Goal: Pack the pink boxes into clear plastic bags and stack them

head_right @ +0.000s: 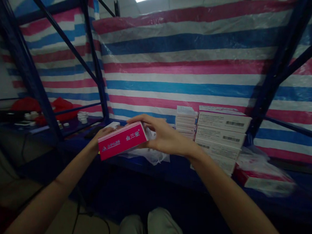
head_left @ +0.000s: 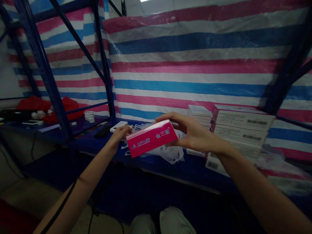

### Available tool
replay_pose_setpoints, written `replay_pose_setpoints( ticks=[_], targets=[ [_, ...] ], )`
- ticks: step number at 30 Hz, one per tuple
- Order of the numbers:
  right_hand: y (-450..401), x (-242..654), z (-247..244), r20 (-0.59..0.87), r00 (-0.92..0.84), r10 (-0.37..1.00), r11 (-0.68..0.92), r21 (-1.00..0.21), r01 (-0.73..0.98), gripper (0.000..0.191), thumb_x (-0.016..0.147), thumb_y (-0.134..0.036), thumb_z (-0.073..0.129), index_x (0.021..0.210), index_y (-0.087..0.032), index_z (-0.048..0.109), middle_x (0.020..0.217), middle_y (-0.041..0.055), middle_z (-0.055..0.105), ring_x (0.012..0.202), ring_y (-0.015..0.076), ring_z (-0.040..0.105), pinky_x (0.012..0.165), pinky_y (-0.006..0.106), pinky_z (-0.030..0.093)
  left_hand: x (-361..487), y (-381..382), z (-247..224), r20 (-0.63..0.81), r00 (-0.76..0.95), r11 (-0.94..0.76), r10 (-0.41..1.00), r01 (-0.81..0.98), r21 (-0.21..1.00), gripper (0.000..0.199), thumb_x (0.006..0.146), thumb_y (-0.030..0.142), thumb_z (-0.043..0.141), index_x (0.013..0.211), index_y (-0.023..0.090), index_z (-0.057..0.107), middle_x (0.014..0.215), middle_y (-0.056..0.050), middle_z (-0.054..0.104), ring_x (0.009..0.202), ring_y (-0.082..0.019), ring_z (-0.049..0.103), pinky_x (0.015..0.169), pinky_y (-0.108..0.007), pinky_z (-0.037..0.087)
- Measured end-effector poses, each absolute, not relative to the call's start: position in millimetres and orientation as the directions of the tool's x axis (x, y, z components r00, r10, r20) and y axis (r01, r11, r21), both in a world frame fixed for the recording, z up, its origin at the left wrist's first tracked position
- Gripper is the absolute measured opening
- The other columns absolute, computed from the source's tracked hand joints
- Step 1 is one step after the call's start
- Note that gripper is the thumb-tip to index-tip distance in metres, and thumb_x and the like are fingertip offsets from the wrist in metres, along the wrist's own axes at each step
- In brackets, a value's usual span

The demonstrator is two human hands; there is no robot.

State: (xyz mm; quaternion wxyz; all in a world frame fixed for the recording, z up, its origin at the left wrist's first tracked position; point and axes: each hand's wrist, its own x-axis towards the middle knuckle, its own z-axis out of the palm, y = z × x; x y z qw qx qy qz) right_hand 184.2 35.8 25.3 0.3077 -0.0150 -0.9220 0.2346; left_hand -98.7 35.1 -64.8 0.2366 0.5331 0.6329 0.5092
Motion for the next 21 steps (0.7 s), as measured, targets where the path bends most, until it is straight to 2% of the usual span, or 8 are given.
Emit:
replay_pose_setpoints(
  ticks=[3,6,9,12,14,17,19,21],
  targets=[
    [55,156,16,0.531,-0.836,0.137,0.922,-0.377,-0.088,0.057,0.069,-0.027,0.066,0.122,-0.023,0.044,0.119,0.0058,0.052,0.105,0.0187,0.052,0.089,0.036,0.045,-103,40,-53,0.132,-0.401,-0.030,0.907,0.250,0.968,0.023,0.069,0.037,0.045,0.062,0.016,0.050,0.054,-0.001,0.054,0.053,-0.014,0.053,0.053,-0.026,0.042],
    [64,138,0,0.530,-0.840,0.112,0.966,-0.255,-0.032,0.055,0.072,-0.023,0.062,0.123,-0.021,0.043,0.120,0.0071,0.052,0.107,0.0195,0.051,0.091,0.036,0.042,-105,38,-52,0.123,-0.462,-0.042,0.878,0.180,0.983,0.022,0.063,0.038,0.052,0.061,0.016,0.052,0.054,0.000,0.055,0.055,-0.014,0.053,0.053,-0.024,0.040],
    [68,132,-18,0.511,-0.855,0.090,0.991,-0.130,0.027,0.059,0.075,-0.017,0.056,0.130,-0.020,0.035,0.126,0.0096,0.048,0.112,0.0209,0.047,0.094,0.037,0.039,-110,32,-60,0.212,-0.404,-0.091,0.890,0.299,0.950,0.024,0.059,0.039,0.056,0.059,0.015,0.053,0.052,0.001,0.053,0.052,-0.012,0.050,0.049,-0.021,0.035],
    [72,137,-29,0.496,-0.860,0.121,0.993,-0.066,0.101,0.064,0.075,-0.015,0.053,0.135,-0.018,0.029,0.130,0.0113,0.043,0.117,0.0224,0.043,0.096,0.039,0.037,-119,24,-66,0.236,-0.300,-0.086,0.924,0.439,0.894,0.027,0.059,0.041,0.059,0.060,0.014,0.056,0.048,0.003,0.050,0.047,-0.010,0.046,0.045,-0.019,0.030],
    [76,142,-31,0.510,-0.846,0.155,0.988,-0.054,0.148,0.066,0.074,-0.014,0.052,0.135,-0.017,0.028,0.132,0.0116,0.042,0.118,0.0229,0.042,0.097,0.040,0.036,-123,18,-65,0.185,-0.146,-0.090,0.972,0.493,0.865,0.028,0.061,0.042,0.060,0.061,0.014,0.057,0.045,0.004,0.049,0.043,-0.009,0.043,0.043,-0.019,0.028],
    [84,150,-30,0.574,-0.787,0.225,0.973,-0.086,0.215,0.069,0.072,-0.015,0.055,0.136,-0.017,0.028,0.133,0.0115,0.041,0.118,0.0234,0.042,0.098,0.041,0.036,-121,10,-59,0.109,0.105,-0.145,0.988,0.464,0.874,0.030,0.067,0.042,0.056,0.062,0.013,0.059,0.043,0.002,0.051,0.042,-0.009,0.044,0.045,-0.020,0.032],
    [88,153,-28,0.640,-0.716,0.279,0.959,-0.139,0.249,0.071,0.071,-0.018,0.058,0.135,-0.019,0.029,0.132,0.0105,0.043,0.117,0.0241,0.044,0.096,0.043,0.037,-116,8,-57,0.139,0.121,-0.178,0.983,0.422,0.889,0.033,0.072,0.041,0.052,0.071,0.011,0.064,0.042,0.002,0.051,0.043,-0.009,0.045,0.049,-0.021,0.035],
    [88,156,-27,0.710,-0.634,0.305,0.949,-0.177,0.259,0.069,0.071,-0.022,0.061,0.133,-0.021,0.032,0.130,0.0090,0.045,0.114,0.0245,0.046,0.095,0.044,0.039,-110,12,-57,0.199,0.021,-0.192,0.980,0.382,0.904,0.035,0.075,0.039,0.049,0.085,0.009,0.066,0.042,0.003,0.051,0.045,-0.010,0.046,0.052,-0.021,0.037]
  ],
)
